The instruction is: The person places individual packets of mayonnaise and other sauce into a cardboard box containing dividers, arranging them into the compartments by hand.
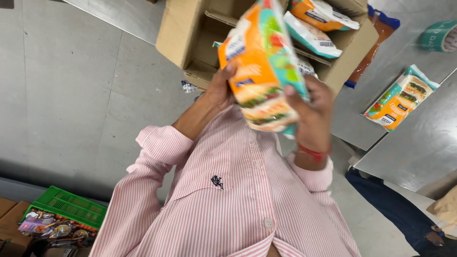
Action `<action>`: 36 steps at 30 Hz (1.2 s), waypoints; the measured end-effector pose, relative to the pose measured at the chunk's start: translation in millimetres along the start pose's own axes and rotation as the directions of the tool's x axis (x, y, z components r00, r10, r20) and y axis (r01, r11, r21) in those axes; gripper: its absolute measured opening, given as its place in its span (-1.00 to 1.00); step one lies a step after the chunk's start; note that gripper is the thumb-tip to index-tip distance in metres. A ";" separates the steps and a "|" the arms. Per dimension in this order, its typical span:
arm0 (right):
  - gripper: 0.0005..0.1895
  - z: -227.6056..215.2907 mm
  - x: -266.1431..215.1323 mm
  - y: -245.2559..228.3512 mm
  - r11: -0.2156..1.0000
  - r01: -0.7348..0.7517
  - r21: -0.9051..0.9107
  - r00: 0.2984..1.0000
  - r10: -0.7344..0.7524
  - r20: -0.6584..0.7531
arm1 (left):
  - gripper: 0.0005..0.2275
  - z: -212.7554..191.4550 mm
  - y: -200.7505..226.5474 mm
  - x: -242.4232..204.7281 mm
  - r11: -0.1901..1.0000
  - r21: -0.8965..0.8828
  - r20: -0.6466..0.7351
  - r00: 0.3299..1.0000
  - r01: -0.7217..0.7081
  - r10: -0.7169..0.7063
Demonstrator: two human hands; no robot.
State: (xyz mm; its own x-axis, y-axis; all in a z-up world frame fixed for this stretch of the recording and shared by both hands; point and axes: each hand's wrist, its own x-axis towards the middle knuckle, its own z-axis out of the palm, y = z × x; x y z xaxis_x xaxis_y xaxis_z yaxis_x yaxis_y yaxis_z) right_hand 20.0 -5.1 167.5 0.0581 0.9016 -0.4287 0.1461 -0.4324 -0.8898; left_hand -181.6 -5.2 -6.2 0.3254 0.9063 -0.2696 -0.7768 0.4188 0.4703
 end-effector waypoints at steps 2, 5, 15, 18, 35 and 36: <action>-0.53 25.8 7.4 4.3 0.981 -0.121 0.150 0.987 0.103 0.120 | -0.25 -8.9 -0.8 -8.9 0.957 -0.268 -0.062 0.990 0.108 -0.129; -0.26 40.9 16.5 27.9 0.997 0.068 0.021 0.960 -0.072 0.272 | -0.35 -21.1 7.5 -12.3 0.836 -0.536 -0.102 0.974 0.119 -0.204; 0.25 20.0 11.5 212.6 0.867 0.072 0.493 0.874 -0.293 0.387 | -0.46 -24.3 7.2 -12.4 0.790 -0.610 -0.061 0.989 0.067 -0.131; -0.55 -66.2 -53.4 415.4 0.998 -0.056 0.043 0.702 0.009 0.712 | -0.48 -25.0 5.4 -10.5 0.799 -0.598 -0.007 0.996 0.071 -0.094; -0.71 9.8 9.4 62.9 0.937 0.290 -0.194 0.957 -0.289 0.034 | -0.42 -19.4 -5.7 -33.0 1.000 -0.004 -0.272 0.962 0.016 -0.017; -0.72 8.6 14.0 53.0 0.925 0.295 -0.241 0.955 -0.276 0.110 | -0.40 -27.8 -14.2 -34.1 0.999 0.023 -0.316 0.948 0.038 -0.029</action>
State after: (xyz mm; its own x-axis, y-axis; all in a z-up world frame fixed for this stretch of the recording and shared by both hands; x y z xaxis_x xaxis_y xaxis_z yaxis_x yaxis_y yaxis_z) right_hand 20.0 -15.5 112.9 -0.0935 0.9790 -0.1812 0.3899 -0.1314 -0.9114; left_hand -196.6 -43.6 -27.0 0.1606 0.8295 -0.5349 -0.7513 0.4542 0.4789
